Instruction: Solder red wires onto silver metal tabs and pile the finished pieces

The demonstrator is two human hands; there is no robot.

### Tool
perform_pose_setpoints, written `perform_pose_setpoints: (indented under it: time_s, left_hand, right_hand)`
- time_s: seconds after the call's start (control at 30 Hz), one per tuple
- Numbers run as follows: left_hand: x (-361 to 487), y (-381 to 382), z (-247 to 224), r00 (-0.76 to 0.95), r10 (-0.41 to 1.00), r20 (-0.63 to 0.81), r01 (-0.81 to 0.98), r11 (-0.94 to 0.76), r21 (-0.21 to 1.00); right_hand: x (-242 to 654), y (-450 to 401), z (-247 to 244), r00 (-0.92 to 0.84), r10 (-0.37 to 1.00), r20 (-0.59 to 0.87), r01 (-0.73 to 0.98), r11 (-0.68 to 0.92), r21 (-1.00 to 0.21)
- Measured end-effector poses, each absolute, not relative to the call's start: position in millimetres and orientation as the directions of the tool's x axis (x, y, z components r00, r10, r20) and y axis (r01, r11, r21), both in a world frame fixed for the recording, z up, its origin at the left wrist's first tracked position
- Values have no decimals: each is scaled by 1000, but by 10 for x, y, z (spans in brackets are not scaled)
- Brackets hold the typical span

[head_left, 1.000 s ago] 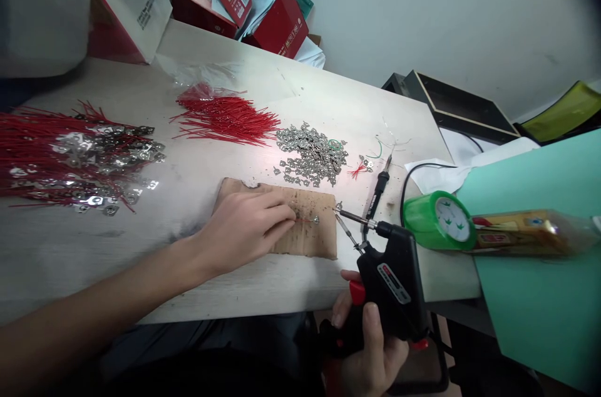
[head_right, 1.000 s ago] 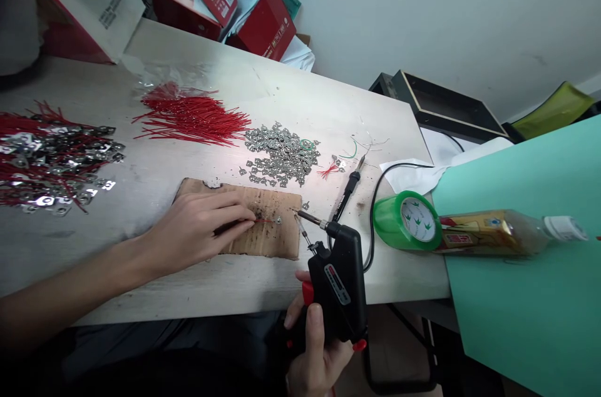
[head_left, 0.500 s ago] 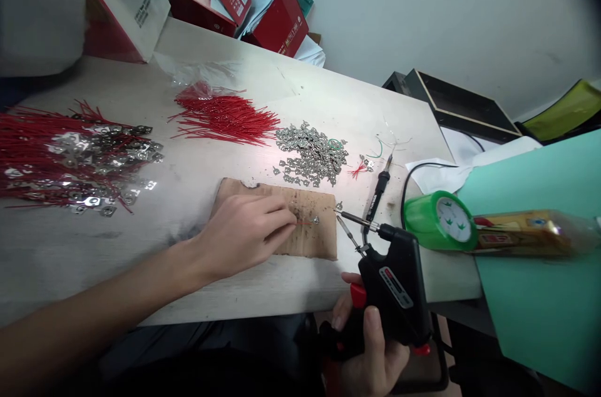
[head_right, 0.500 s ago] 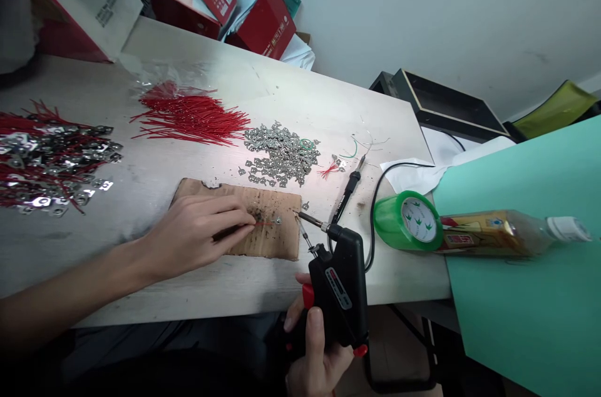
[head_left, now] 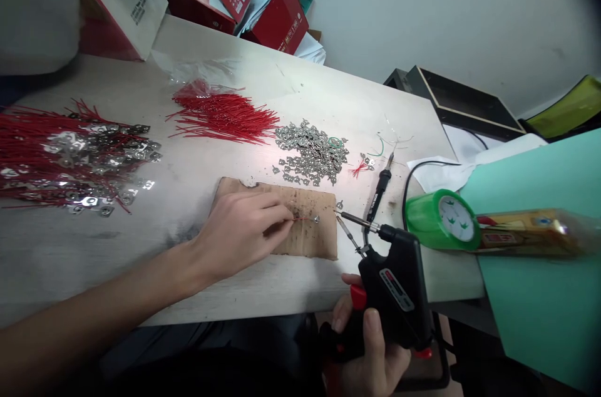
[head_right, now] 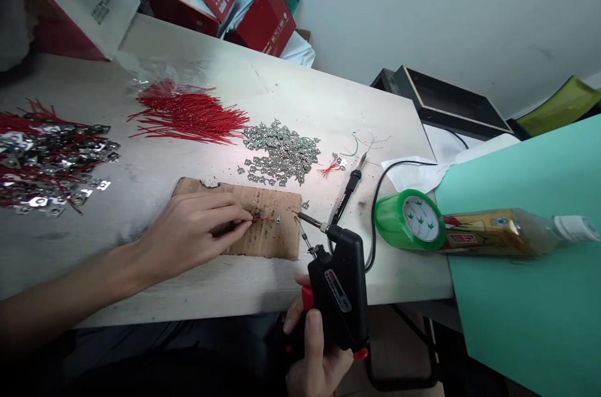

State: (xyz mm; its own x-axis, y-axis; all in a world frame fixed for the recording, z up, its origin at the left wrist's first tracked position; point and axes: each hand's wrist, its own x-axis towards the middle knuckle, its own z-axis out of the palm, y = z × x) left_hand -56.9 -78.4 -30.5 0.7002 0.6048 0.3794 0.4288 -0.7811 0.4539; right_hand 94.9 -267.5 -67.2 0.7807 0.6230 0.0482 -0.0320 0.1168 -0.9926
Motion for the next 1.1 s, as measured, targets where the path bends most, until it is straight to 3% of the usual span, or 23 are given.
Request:
perform_pose_setpoints:
  time_s: [0.23, 0.37, 0.5, 0.67, 0.93, 1.1]
  left_hand:
    - [-539, -780, -294, 677, 619, 398, 415, -768, 489]
    - [-513, -772, -303, 658, 642, 393, 472, -759, 449]
    - [-512, -767, -315, 679, 628, 381, 463, -769, 441]
    - [-527, -768, -311, 696, 623, 357, 452, -766, 456]
    - [-545, -782, -289, 683, 602, 413, 411, -784, 465]
    - [-546, -781, -309, 681, 586, 439, 381, -795, 472]
  right_hand:
    - [961, -2686, -689, 766, 642, 34, -37, 97, -995]
    - [957, -2664, -663, 760, 644, 92, 19, 119, -993]
    - [951, -2648, -615, 758, 649, 60, -8, 101, -995]
    - [953, -2618, -588, 765, 631, 129, 67, 121, -990]
    - [994, -2686, -647, 724, 681, 108, 18, 138, -990]
    - [991, -2781, -658, 687, 725, 48, 10, 57, -998]
